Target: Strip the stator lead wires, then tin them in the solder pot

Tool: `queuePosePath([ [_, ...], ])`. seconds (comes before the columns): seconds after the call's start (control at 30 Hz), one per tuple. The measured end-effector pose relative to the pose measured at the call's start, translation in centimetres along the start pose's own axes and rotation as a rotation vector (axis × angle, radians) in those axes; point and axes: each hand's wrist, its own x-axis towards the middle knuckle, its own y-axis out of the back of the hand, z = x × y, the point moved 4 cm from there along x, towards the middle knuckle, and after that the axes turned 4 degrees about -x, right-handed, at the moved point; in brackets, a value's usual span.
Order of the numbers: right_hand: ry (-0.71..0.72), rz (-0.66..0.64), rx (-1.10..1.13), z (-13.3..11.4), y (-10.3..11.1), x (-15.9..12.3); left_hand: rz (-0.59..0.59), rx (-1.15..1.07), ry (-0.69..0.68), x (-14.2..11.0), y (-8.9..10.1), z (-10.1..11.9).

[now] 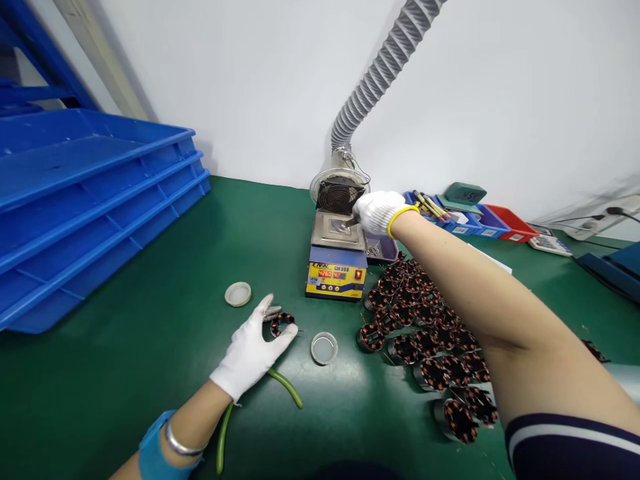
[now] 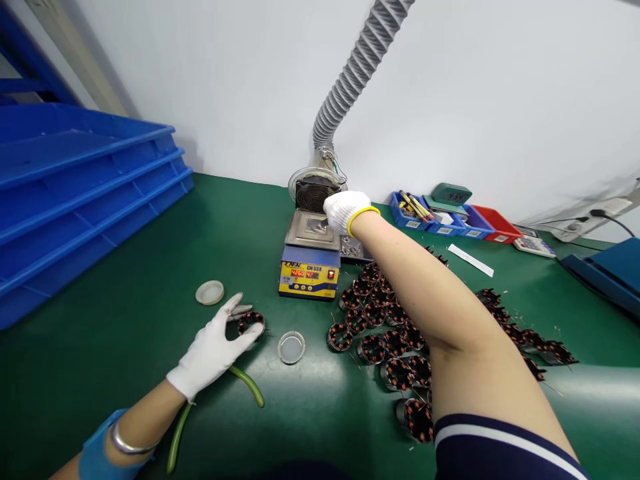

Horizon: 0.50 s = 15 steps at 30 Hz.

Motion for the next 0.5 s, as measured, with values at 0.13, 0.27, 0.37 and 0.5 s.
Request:
queuePosePath([
  [0.13, -0.059, 0.016, 0.027, 1.4, -0.9, -0.3, -0.001, 0.007, 0.007, 0.0, 0.0, 0.2],
  [0.27, -0.05, 0.012, 0.071, 1.9, -2.6, -0.4, 0.0, -0.004, -0.003, 0.0, 0.0, 0.1],
  [0.37, -0.018, 0.028, 0.101, 2.3, -3.2, -0.9, 0.0, -0.002, -0.008, 0.0, -0.1, 0.0],
  [0.5, -0.048, 0.1, 0.185, 3.3, -3.9, -1.4, 0.002, 0.008, 0.003, 0.0, -0.1, -0.2],
])
